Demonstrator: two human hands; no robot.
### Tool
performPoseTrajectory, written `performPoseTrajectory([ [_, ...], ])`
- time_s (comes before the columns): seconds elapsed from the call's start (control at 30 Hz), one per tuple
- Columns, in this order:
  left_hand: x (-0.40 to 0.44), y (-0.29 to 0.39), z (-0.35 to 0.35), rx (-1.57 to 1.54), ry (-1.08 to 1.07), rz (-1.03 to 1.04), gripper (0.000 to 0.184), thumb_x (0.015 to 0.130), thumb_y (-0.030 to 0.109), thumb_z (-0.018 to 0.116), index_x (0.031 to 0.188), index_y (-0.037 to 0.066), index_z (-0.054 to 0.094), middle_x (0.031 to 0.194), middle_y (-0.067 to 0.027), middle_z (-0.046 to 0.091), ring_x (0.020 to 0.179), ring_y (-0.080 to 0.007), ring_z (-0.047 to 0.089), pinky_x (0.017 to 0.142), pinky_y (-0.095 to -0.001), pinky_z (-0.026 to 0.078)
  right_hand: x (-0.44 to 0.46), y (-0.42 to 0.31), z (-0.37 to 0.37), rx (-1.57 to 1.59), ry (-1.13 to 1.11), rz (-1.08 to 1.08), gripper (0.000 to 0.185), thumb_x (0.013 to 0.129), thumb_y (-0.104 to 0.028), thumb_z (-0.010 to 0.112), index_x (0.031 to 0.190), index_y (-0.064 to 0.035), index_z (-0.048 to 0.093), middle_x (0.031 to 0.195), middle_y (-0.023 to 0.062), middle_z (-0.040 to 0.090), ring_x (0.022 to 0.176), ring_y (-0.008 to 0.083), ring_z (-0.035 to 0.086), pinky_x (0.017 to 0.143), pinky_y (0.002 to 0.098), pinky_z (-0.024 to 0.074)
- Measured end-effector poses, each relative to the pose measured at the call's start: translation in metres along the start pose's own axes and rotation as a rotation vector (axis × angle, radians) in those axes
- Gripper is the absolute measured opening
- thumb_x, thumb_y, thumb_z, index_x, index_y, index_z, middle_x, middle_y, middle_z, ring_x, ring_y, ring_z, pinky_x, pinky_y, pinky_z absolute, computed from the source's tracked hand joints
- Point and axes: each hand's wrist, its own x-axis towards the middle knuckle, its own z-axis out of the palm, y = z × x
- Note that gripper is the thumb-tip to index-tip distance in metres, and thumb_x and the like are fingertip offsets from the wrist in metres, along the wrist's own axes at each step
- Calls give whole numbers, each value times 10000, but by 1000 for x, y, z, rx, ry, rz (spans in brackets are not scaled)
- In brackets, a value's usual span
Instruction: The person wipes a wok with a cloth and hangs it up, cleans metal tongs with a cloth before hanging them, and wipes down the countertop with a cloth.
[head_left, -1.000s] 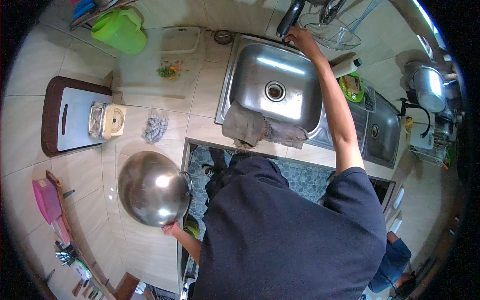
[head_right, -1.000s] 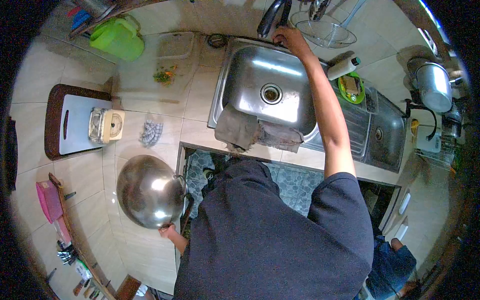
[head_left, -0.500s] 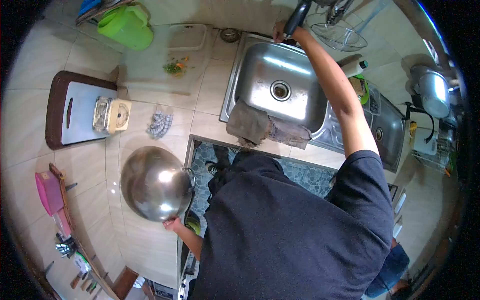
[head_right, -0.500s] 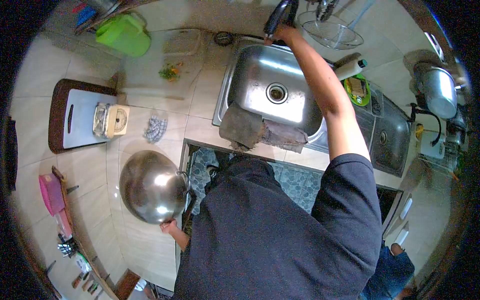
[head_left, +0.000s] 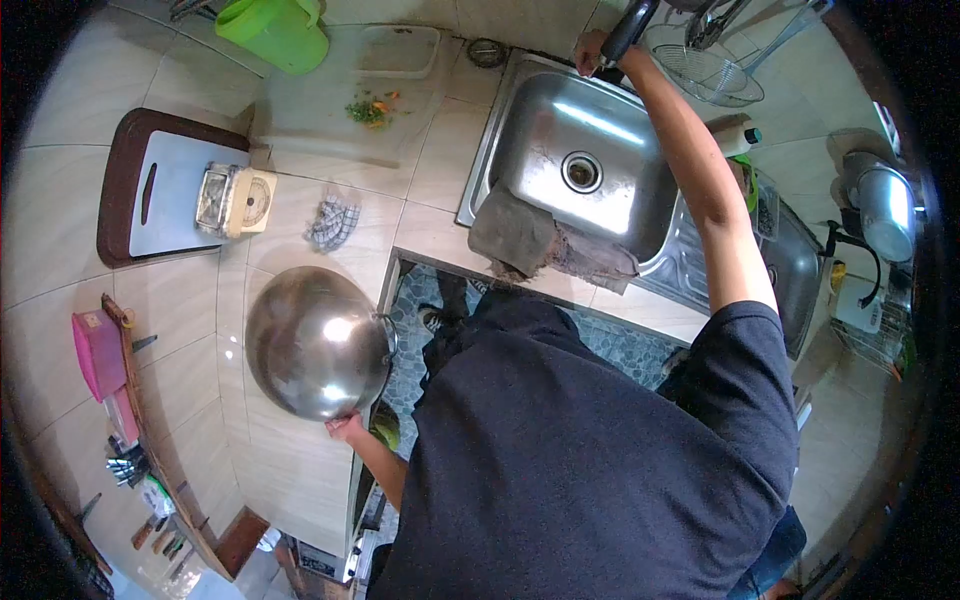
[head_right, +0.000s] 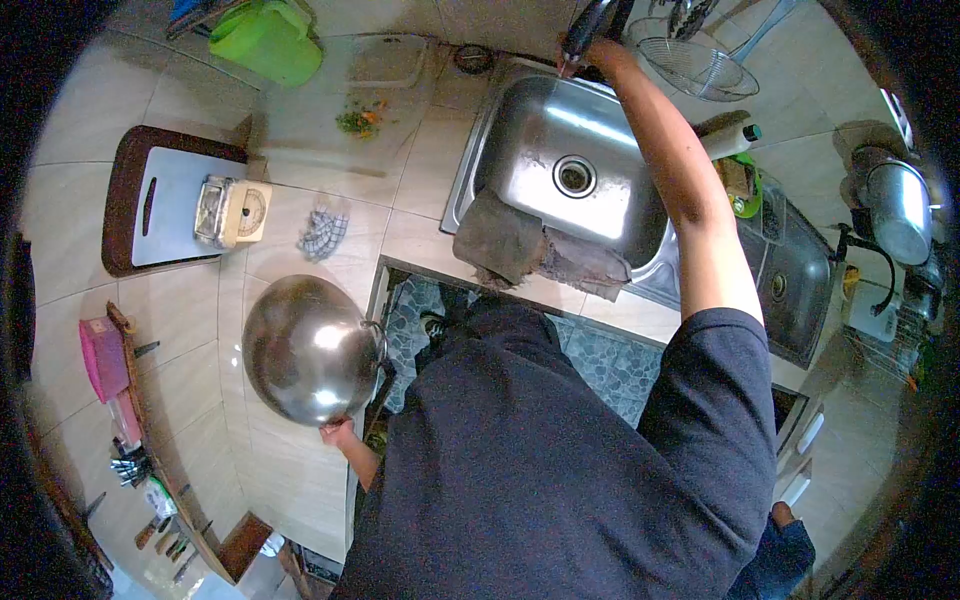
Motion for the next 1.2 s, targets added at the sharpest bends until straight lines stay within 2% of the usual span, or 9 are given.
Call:
performPoseTrajectory([
  [0.33, 14, 2, -4, 13, 63, -14, 288, 825, 369, 515, 831, 127, 670, 859, -50, 677, 805, -277, 626, 717, -471, 490, 1, -9, -1, -189, -18, -112, 193, 599, -165, 760, 759, -60, 734, 648, 61, 681, 579, 176, 652, 540, 342, 504],
  [0.43, 8, 0, -1, 44, 70, 35, 307, 812, 362, 565, 946, 103, 661, 983, -57, 656, 909, -276, 593, 798, -473, 463, -5, -24, -3, -116, 51, -99, 143, 601, -126, 727, 728, -60, 726, 632, 56, 677, 561, 168, 647, 525, 333, 501],
  [0.57, -4, -2, 3, -36, 52, 17, 294, 838, 365, 506, 850, 122, 670, 856, -57, 680, 774, -273, 632, 686, -454, 515, 6, -7, 1, -69, 9, -83, 115, 605, -95, 701, 716, -70, 718, 625, 50, 671, 568, 172, 650, 525, 349, 500],
  [0.73, 5, -3, 1, -34, 3, 28, 340, 866, 347, 451, 937, 99, 672, 951, -87, 690, 845, -281, 648, 751, -472, 528, -23, -44, -2, -474, 77, -162, 127, 721, -118, 675, 823, -42, 671, 753, 89, 655, 728, 195, 633, 655, 342, 484],
  [1.0, 14, -5, -3, -46, 29, 70, 327, 852, 346, 472, 930, 97, 669, 944, -84, 685, 843, -285, 644, 756, -460, 521, -57, -42, -14, -306, 187, 77, 133, 745, 34, 615, 866, -19, 610, 796, 41, 640, 779, 169, 596, 716, 327, 474],
  [1.07, 14, -5, -2, -78, 61, 50, 319, 845, 350, 489, 923, 98, 669, 939, -81, 682, 836, -284, 641, 747, -460, 518, -107, -99, -30, -84, 293, -70, 123, 857, -145, 632, 918, -40, 650, 828, 115, 685, 804, 236, 671, 740, 366, 525],
  [1.1, 16, -4, -3, -80, 39, 37, 313, 834, 354, 508, 918, 100, 669, 932, -80, 679, 836, -284, 637, 742, -461, 514, -115, -97, -32, -68, 260, -52, 70, 864, -59, 607, 918, -35, 645, 839, 84, 688, 841, 202, 664, 774, 342, 516],
  [1.17, 14, -7, -3, -88, 23, 24, 307, 822, 358, 526, 913, 102, 670, 926, -80, 677, 836, -283, 632, 737, -461, 510, -134, -101, -26, -67, 316, -161, 114, 871, -119, 626, 956, -45, 644, 911, 83, 689, 867, 218, 658, 808, 346, 506],
  [1.2, 11, -7, -2, -86, 34, 20, 318, 813, 366, 535, 915, 96, 668, 927, -85, 676, 853, -292, 629, 748, -468, 507, -141, -102, -15, -116, 413, -28, 204, 869, -178, 650, 1045, -77, 627, 1011, 93, 677, 909, 227, 653, 820, 361, 500],
])
